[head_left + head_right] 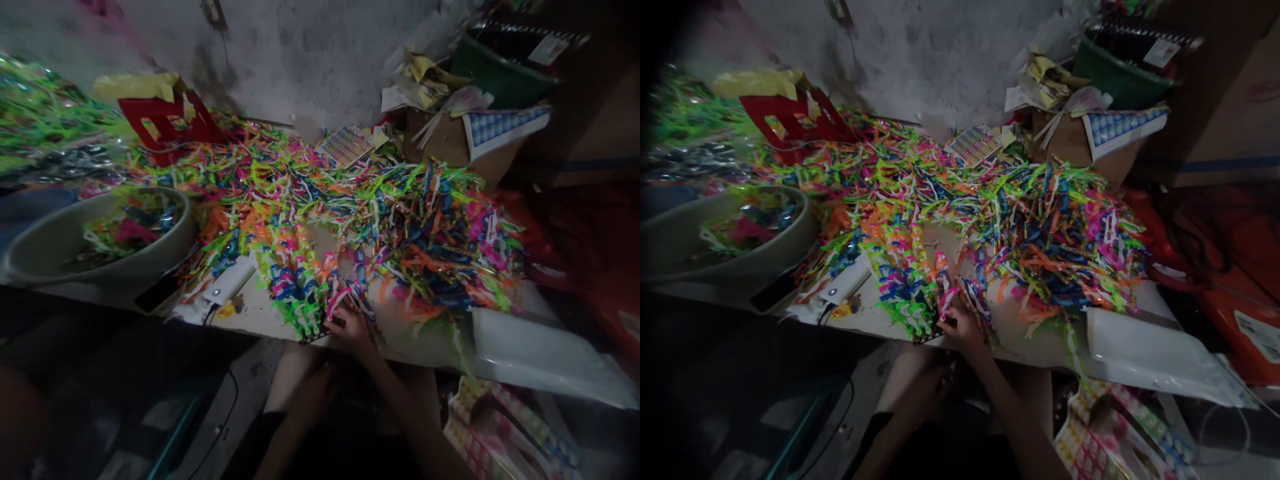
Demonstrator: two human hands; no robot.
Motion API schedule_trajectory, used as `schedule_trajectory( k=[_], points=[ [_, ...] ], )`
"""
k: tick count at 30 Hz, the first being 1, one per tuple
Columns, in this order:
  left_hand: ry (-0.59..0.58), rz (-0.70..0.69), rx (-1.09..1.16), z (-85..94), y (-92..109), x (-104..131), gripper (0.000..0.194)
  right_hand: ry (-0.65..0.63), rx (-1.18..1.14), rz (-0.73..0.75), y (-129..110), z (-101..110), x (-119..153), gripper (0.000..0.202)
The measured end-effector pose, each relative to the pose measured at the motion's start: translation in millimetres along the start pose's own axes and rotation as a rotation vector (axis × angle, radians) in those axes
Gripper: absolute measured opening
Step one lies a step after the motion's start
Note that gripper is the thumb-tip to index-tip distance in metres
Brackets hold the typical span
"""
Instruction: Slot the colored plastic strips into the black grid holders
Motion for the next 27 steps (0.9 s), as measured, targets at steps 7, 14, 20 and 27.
schedule_trajectory(
  k=[7,14,20,27],
  points=[
    [0.216,-0.036,0.145,41.2,4,7,0.023,-0.126,0.28,0.116,-15,-12,5,0.013],
    [0.211,-0.004,0.385,70.4,8,20,0.025,-0.12,0.329,0.189,-30,-12,6,0.014],
    [0.25,0.009,0.407,91.1,12,30,0.03,-0.005,0.381,0.019,-36,-2,-1,0.016],
    [0.549,-0.241,0.128,156.8,64,74,0.022,0.002,0.312,0.069,-33,-9,2,0.023]
  ],
)
Point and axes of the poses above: each hand's wrist, its own x-axis away from the middle knuckle, its own z-axis out of the back of the hand, y = z × x, the point moved 6 cm from there along -x, towards the middle knuckle, and after that the axes turned 5 degrees about z, right-handed, at the moved point
